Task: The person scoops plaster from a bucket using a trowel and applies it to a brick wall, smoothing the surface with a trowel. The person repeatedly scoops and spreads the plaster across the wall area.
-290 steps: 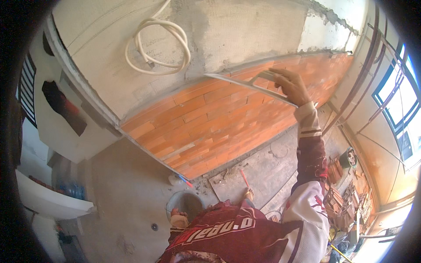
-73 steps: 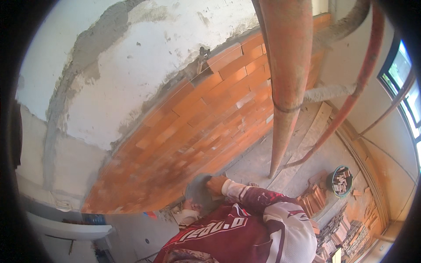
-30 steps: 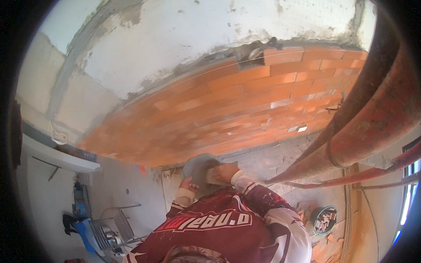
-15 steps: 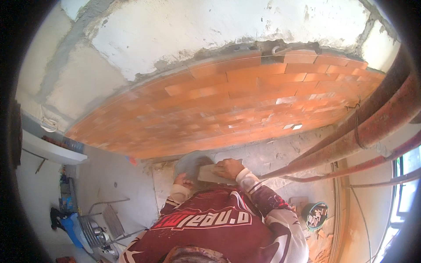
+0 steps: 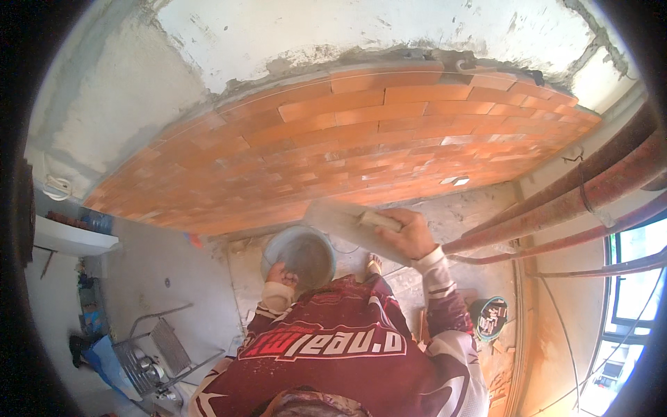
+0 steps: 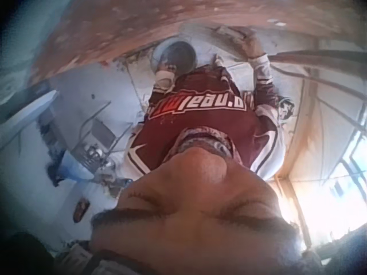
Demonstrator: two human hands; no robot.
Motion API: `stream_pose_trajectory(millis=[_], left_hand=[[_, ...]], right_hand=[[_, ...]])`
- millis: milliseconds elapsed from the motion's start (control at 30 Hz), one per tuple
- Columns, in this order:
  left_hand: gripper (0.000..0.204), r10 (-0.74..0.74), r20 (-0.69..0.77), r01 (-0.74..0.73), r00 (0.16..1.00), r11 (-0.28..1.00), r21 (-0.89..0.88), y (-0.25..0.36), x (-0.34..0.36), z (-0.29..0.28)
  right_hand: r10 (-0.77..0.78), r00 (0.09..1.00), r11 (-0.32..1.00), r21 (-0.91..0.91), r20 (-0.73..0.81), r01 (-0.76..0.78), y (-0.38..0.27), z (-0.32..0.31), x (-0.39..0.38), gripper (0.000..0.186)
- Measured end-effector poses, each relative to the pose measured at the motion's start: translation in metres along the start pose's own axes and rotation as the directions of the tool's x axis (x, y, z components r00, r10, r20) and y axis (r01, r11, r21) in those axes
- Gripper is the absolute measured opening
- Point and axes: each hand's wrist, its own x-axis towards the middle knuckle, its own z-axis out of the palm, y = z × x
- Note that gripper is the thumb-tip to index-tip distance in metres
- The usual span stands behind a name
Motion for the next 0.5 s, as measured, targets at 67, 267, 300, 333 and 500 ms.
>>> stream_pose_trajectory(millis=[67, 267, 300, 333, 500], left_hand=[[0.018, 0.004, -0.009, -0.004, 1.000, 1.000, -0.017, 0.005, -0.005, 0.002], [0.019, -0.020, 0.060, 0.022, 0.998, 0.999, -0.037, 0.013, 0.008, -0.010], [0.019, -0.021, 0.056, 0.022, 0.998, 0.999, -0.033, 0.015, 0.008, -0.009], [0.020, -0.022, 0.051, 0.023, 0.998, 0.999, -0.027, 0.016, 0.009, -0.010], [0.017, -0.026, 0.052, 0.030, 0.998, 0.996, -0.079, 0.014, 0.021, -0.018]], right_hand=[[0.008, 0.998, 0.999, -0.051, -0.061, -0.012, -0.025, -0.022, -0.001, 0.033], [-0.116, 0.946, 0.944, -0.330, -0.302, 0.010, -0.125, -0.090, -0.004, 0.033], [-0.155, 0.926, 0.916, -0.401, -0.344, 0.005, -0.145, -0.098, -0.004, 0.033], [-0.217, 0.901, 0.872, -0.489, -0.376, 0.006, -0.162, -0.108, -0.003, 0.032], [-0.451, 0.848, 0.634, -0.769, -0.278, 0.085, -0.225, -0.146, 0.033, 0.027]])
